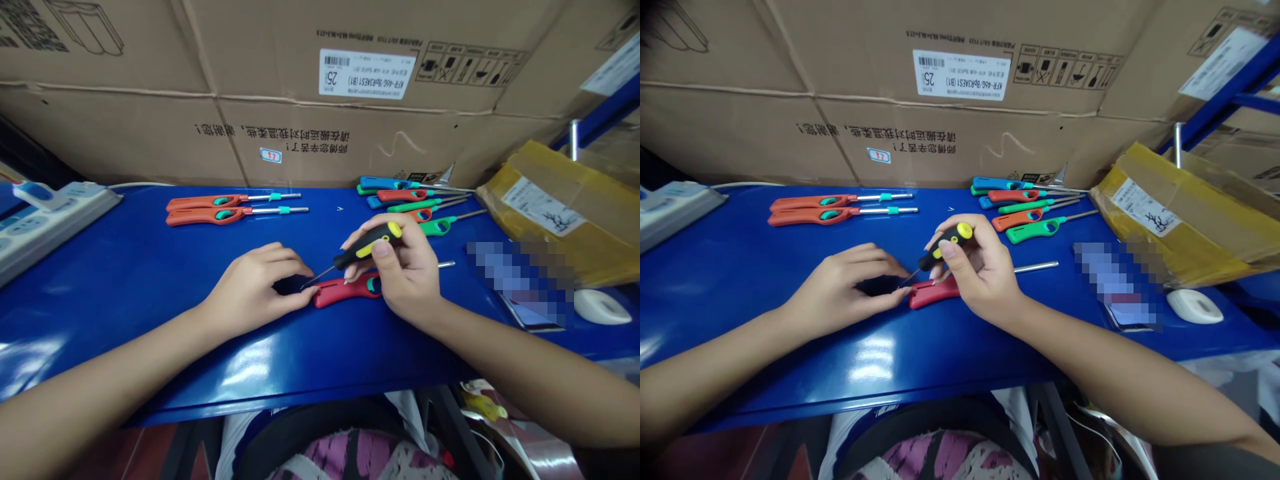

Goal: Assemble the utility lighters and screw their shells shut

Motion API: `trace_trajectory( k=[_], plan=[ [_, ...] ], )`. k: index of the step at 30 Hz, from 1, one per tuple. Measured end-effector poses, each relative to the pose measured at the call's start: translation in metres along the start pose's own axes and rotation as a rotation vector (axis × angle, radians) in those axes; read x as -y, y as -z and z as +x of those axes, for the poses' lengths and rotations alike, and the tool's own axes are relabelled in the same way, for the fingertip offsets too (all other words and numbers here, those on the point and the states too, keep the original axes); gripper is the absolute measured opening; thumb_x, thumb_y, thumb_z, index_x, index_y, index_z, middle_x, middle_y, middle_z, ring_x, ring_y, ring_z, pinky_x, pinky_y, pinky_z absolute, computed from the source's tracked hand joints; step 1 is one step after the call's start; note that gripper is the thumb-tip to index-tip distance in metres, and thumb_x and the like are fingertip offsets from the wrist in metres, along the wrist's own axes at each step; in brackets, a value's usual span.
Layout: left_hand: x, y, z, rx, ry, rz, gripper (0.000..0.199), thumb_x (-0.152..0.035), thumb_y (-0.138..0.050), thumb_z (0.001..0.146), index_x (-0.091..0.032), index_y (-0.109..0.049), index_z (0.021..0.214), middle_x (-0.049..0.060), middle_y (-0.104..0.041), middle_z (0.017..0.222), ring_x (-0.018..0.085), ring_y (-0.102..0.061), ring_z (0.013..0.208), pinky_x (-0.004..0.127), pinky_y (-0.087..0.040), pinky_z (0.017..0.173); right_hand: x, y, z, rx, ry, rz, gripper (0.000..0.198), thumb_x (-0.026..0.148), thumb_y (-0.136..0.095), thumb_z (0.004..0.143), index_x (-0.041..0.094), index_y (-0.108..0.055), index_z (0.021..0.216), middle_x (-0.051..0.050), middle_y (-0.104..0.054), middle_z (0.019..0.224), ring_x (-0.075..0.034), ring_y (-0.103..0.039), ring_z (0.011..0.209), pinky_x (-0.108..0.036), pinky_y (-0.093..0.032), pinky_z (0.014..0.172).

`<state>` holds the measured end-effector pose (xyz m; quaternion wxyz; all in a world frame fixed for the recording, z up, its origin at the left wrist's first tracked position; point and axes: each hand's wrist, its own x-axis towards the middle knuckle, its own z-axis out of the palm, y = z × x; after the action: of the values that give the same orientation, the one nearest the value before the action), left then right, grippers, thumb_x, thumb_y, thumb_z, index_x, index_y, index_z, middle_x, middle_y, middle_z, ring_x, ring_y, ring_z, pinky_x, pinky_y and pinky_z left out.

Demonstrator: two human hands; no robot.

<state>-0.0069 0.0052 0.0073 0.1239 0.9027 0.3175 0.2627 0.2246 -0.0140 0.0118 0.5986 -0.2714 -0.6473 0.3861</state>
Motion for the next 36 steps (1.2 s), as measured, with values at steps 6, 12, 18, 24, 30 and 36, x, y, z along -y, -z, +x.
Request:
trace_trajectory(
  k=[6, 12, 18, 24, 30, 36],
  plan=[
    [-0.001, -0.009, 0.001, 0.064, 0.054, -0.067, 0.051, -0.043, -0.077, 0.083, -0.017, -0.068, 0.126, 0.008, -0.073, 0.116, 0.026, -0.064, 0.106, 0.041, -0.051, 0.097, 0.006, 0.011, 0.012, -0.086, 0.067, -0.078, 0.014, 0.042, -0.056, 0.101, 0.029, -0.058, 0.106, 0.002, -0.07, 0.088, -0.009, -0.064, 0.05, -0.022, -0.055, 0.042],
    [-0.002, -0.019, 0.001, 0.096, 0.015, -0.201, 0.035, -0.034, -0.077, 0.086, -0.019, -0.073, 0.118, 0.006, -0.074, 0.109, 0.022, -0.064, 0.099, 0.038, -0.05, 0.093, 0.009, 0.014, 0.015, -0.105, 0.091, -0.113, 0.017, 0.045, -0.056, 0.1, 0.029, -0.06, 0.106, 0.0, -0.068, 0.087, -0.011, -0.063, 0.056, -0.021, -0.046, 0.035],
    [-0.007, -0.022, 0.001, 0.059, -0.011, -0.245, 0.033, -0.032, -0.079, 0.085, -0.016, -0.074, 0.114, 0.006, -0.073, 0.101, 0.021, -0.064, 0.094, 0.037, -0.051, 0.089, 0.011, 0.01, 0.011, 0.007, 0.113, -0.132, 0.016, 0.044, -0.055, 0.101, 0.032, -0.061, 0.108, 0.001, -0.067, 0.084, -0.01, -0.06, 0.049, -0.021, -0.044, 0.034],
    [-0.007, -0.023, 0.001, 0.055, 0.001, -0.258, 0.033, -0.033, -0.079, 0.085, -0.019, -0.074, 0.115, 0.006, -0.074, 0.101, 0.021, -0.065, 0.095, 0.037, -0.051, 0.091, 0.013, 0.012, 0.008, 0.066, 0.137, -0.19, 0.018, 0.045, -0.053, 0.102, 0.032, -0.061, 0.111, 0.0, -0.068, 0.086, -0.009, -0.058, 0.046, -0.022, -0.046, 0.036],
    [-0.007, -0.023, 0.001, 0.055, -0.003, -0.26, 0.036, -0.034, -0.08, 0.084, -0.016, -0.075, 0.115, 0.006, -0.074, 0.102, 0.021, -0.065, 0.095, 0.037, -0.051, 0.091, 0.012, 0.012, 0.006, 0.076, 0.144, -0.162, 0.018, 0.042, -0.053, 0.102, 0.03, -0.061, 0.113, 0.0, -0.068, 0.087, -0.01, -0.06, 0.048, -0.025, -0.048, 0.037],
    [-0.007, -0.023, 0.001, 0.063, -0.004, -0.26, 0.034, -0.034, -0.079, 0.085, -0.018, -0.074, 0.115, 0.006, -0.075, 0.102, 0.021, -0.066, 0.095, 0.037, -0.052, 0.091, 0.012, 0.011, 0.005, 0.086, 0.165, -0.159, 0.018, 0.04, -0.054, 0.102, 0.031, -0.062, 0.115, -0.001, -0.068, 0.087, -0.011, -0.06, 0.048, -0.025, -0.049, 0.037]
  ],
)
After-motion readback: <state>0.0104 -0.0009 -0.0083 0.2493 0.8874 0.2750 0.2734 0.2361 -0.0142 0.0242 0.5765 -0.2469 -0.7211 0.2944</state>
